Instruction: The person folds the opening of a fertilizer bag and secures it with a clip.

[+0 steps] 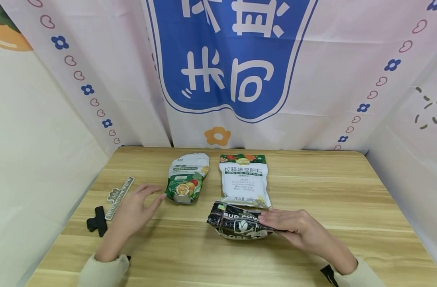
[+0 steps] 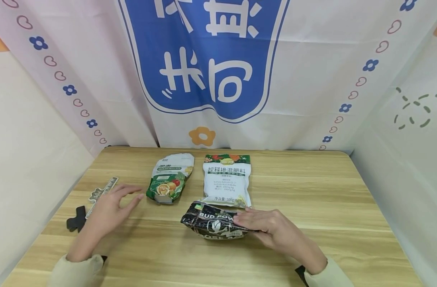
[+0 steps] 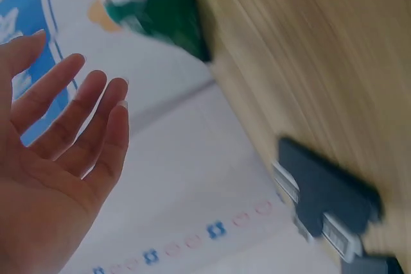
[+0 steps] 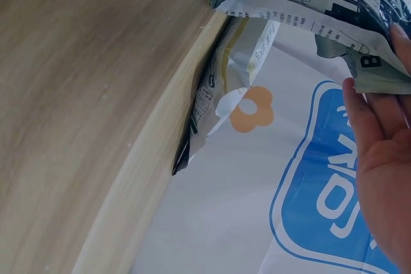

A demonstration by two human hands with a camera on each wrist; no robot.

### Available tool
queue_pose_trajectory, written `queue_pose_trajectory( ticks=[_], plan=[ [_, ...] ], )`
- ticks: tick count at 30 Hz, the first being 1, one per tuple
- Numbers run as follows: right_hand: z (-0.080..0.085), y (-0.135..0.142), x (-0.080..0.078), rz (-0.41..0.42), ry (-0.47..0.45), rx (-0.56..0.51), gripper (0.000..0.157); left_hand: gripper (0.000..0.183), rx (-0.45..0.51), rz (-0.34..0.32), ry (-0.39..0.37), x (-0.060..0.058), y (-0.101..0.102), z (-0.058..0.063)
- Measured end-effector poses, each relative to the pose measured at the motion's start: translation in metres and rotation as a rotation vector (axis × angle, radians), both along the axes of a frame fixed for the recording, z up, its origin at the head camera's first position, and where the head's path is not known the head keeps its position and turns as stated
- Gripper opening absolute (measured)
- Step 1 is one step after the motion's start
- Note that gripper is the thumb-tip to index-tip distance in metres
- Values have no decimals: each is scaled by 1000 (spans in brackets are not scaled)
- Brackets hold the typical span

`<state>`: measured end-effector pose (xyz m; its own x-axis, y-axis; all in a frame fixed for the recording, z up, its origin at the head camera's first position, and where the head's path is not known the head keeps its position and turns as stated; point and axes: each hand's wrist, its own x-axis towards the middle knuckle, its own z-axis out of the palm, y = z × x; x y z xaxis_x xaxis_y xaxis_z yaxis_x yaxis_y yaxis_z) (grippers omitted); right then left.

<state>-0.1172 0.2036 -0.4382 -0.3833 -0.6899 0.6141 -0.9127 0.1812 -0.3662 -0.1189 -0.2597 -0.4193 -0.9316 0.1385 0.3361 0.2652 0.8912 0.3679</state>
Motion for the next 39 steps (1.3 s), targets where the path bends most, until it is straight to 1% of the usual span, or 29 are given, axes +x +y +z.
queue_pose_trajectory(
  ticks=[3, 6, 8, 14, 18, 21, 23, 28, 32, 36, 39],
  plan=[
    [0, 0, 0, 3, -1, 2, 30, 31, 42, 18, -28, -2, -21, 1],
    [1, -1, 0, 14, 1, 0, 27, 32, 71, 27, -29, -3, -40, 1],
    [1, -1, 0, 21, 1, 0, 26, 34, 77, 46, -34, -3, -52, 1],
    [2, -1, 0, 29, -4, 2, 27, 41, 50, 128, -83, -6, -82, -1],
    [2, -1, 0, 31, -1, -1, 28, 37, 3, 170, -82, -9, -99, -7],
    [1, -1, 0, 33, 7, -9, 28, 36, -39, 192, -99, -11, -109, -12],
    [1, 0, 0, 28, 4, -12, 28, 39, -60, 203, -137, -11, -114, -15],
    [0, 0, 0, 16, -5, -14, 27, 48, -84, 236, -206, -11, -130, -24],
    [-2, 1, 0, 17, -13, -12, 26, 52, -103, 258, -234, -10, -145, -33],
    [-2, 1, 2, -2, -37, -1, 28, 61, -118, 259, -277, -15, -155, -37],
    [-1, 1, 2, -14, -56, 10, 31, 66, -122, 235, -304, -22, -160, -38]
  ],
)
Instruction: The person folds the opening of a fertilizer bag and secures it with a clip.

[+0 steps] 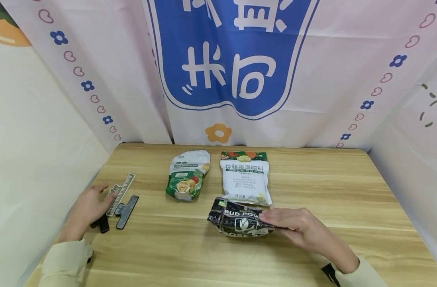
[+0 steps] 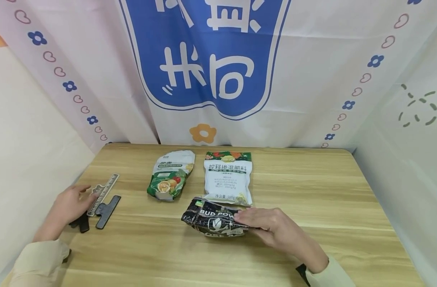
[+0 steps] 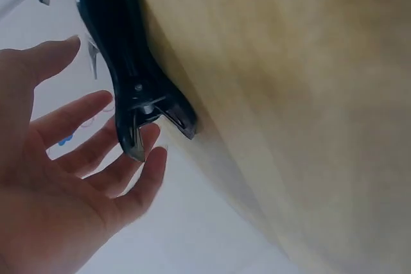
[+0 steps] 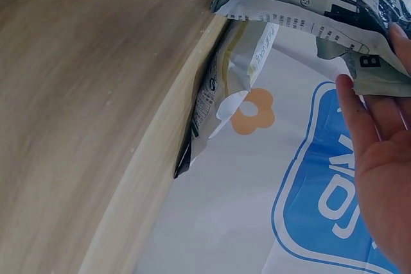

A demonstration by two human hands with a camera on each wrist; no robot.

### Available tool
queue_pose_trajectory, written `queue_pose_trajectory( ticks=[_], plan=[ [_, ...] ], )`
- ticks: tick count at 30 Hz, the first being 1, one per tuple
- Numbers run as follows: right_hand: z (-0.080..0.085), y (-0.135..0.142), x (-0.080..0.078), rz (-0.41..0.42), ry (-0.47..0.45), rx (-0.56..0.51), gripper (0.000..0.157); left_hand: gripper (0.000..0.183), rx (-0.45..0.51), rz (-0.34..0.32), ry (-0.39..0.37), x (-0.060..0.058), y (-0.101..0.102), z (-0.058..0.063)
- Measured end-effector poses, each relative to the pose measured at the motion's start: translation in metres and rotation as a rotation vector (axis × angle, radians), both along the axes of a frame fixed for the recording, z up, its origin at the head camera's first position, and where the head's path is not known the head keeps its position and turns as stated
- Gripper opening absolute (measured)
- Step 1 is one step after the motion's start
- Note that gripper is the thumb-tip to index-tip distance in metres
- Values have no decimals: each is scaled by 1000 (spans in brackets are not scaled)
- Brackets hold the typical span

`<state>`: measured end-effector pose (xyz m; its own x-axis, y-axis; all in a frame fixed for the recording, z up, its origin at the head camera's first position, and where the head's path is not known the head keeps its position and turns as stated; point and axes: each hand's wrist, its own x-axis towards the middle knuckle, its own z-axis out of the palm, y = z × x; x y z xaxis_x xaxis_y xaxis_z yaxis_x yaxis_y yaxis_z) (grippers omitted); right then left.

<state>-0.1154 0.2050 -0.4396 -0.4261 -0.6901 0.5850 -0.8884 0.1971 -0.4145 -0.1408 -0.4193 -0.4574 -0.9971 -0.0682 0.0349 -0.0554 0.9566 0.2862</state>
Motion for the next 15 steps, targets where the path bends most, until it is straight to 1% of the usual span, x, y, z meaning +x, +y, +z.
queue_pose_trajectory(
  ticks=[5, 9, 15],
  plan=[
    [0, 1, -1, 12, -17, 0, 29, 65, 16, -42, -33, -11, -3, 1],
    [0, 0, -1, 22, -15, -4, 27, 62, 34, -39, -76, -16, -3, 4],
    [0, 0, 0, 16, -18, -9, 26, 42, 42, -17, -137, -20, 3, 10]
  ],
)
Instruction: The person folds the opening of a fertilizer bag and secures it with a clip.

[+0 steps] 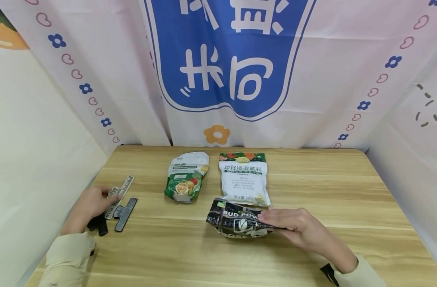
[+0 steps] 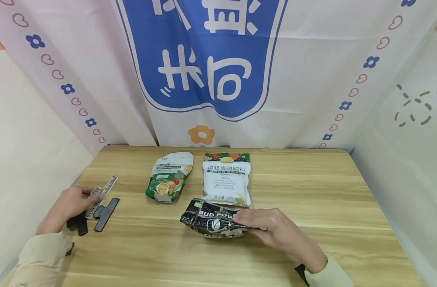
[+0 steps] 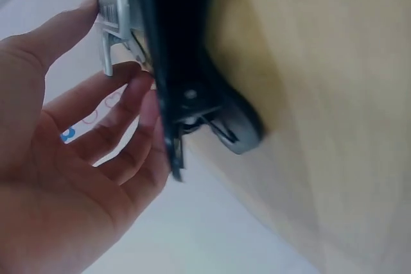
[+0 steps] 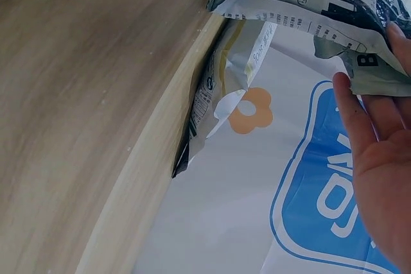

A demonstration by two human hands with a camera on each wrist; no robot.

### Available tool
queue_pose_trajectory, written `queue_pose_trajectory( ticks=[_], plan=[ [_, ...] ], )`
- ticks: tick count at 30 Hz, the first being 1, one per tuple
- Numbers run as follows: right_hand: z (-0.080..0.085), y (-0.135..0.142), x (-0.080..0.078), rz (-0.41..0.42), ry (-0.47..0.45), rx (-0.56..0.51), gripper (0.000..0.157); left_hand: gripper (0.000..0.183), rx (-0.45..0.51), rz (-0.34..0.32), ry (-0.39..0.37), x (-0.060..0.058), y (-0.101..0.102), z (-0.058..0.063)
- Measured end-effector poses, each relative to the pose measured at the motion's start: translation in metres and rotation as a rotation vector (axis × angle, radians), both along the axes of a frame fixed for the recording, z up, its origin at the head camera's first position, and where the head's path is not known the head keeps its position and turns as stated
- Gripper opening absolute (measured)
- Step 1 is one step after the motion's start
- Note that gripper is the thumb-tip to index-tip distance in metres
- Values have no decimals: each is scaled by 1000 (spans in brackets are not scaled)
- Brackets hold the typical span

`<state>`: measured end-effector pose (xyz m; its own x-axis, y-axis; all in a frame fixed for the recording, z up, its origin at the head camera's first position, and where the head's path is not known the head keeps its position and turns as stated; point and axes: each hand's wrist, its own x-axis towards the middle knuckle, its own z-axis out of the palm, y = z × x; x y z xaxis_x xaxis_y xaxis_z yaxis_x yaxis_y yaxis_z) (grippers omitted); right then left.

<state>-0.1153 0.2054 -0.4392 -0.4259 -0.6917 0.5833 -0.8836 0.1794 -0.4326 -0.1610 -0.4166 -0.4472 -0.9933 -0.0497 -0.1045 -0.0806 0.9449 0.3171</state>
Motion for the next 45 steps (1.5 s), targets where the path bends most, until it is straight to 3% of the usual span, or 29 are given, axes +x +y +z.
queue_pose_trajectory(
  ticks=[8, 18, 28, 38, 45],
  plan=[
    [0, 0, 2, -13, 5, 1, 42, 48, 15, 31, -29, -2, 7, 3],
    [2, -2, 3, -4, 9, 3, 45, 43, 32, 66, -103, -7, 7, 11],
    [2, -2, 3, -7, 9, 2, 41, 53, 64, 35, -28, -5, 5, 0],
    [1, -2, 4, -13, 1, -1, 44, 35, 85, 47, 10, -4, 10, 5],
    [1, -1, 3, -11, -4, 2, 41, 49, 80, 83, 71, -4, 12, 6]
  ],
)
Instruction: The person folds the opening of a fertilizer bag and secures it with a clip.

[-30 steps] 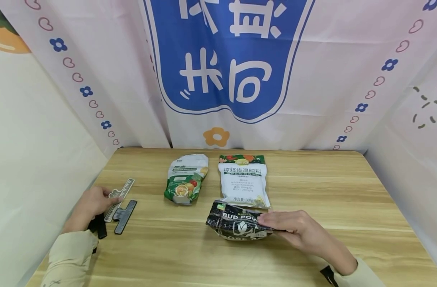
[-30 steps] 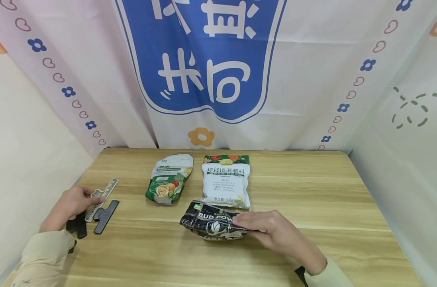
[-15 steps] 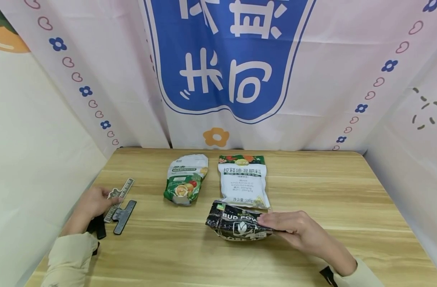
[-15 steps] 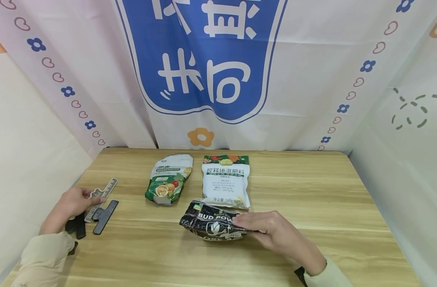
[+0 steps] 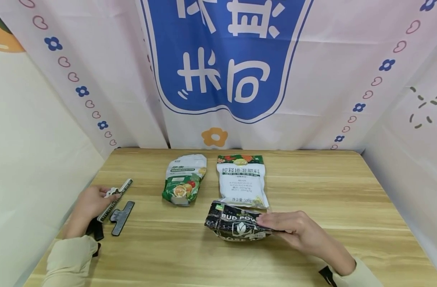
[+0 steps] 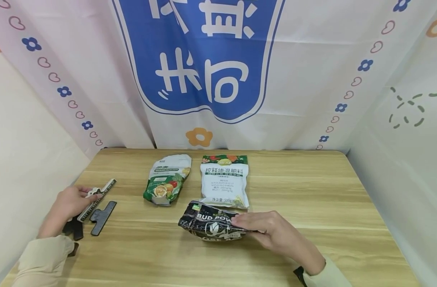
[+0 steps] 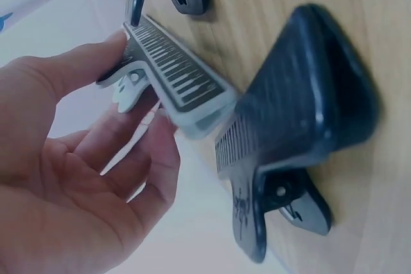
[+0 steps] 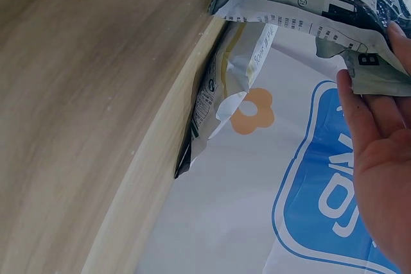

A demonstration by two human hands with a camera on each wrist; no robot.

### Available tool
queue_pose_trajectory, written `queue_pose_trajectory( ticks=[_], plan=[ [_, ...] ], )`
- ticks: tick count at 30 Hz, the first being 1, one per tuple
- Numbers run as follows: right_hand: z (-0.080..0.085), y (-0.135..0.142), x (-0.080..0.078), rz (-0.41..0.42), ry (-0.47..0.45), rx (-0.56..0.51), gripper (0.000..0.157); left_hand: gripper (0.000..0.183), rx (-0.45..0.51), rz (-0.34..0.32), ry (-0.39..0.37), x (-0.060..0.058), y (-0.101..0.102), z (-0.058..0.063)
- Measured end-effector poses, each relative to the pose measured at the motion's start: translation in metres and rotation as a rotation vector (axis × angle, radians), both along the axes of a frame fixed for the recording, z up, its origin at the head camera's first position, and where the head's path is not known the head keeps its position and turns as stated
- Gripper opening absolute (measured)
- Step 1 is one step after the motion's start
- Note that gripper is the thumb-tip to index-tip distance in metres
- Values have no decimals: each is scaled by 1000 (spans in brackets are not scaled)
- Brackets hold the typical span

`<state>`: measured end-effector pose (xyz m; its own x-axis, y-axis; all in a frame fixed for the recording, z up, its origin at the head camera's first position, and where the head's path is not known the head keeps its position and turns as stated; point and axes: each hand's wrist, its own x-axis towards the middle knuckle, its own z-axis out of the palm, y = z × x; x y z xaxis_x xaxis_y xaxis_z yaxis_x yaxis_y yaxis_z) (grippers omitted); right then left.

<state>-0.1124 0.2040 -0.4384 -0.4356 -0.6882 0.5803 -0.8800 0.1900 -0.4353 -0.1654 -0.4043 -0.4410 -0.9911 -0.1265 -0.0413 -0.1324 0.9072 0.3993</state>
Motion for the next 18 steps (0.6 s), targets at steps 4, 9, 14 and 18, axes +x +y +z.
queue_pose_trajectory(
  ticks=[4, 9, 14, 18],
  plan=[
    [0, 0, 0, 3, 0, 1, 46, 55, 8, 37, 23, 2, 2, 0],
    [1, 0, 0, 8, -6, -1, 51, 52, 10, 57, 121, 5, 5, 0],
    [0, 0, 0, 13, -11, -2, 53, 54, -6, 90, 204, 10, 9, 4],
    [-1, 0, 0, 17, -11, -3, 52, 54, -7, 107, 228, 12, 14, 10]
  ],
)
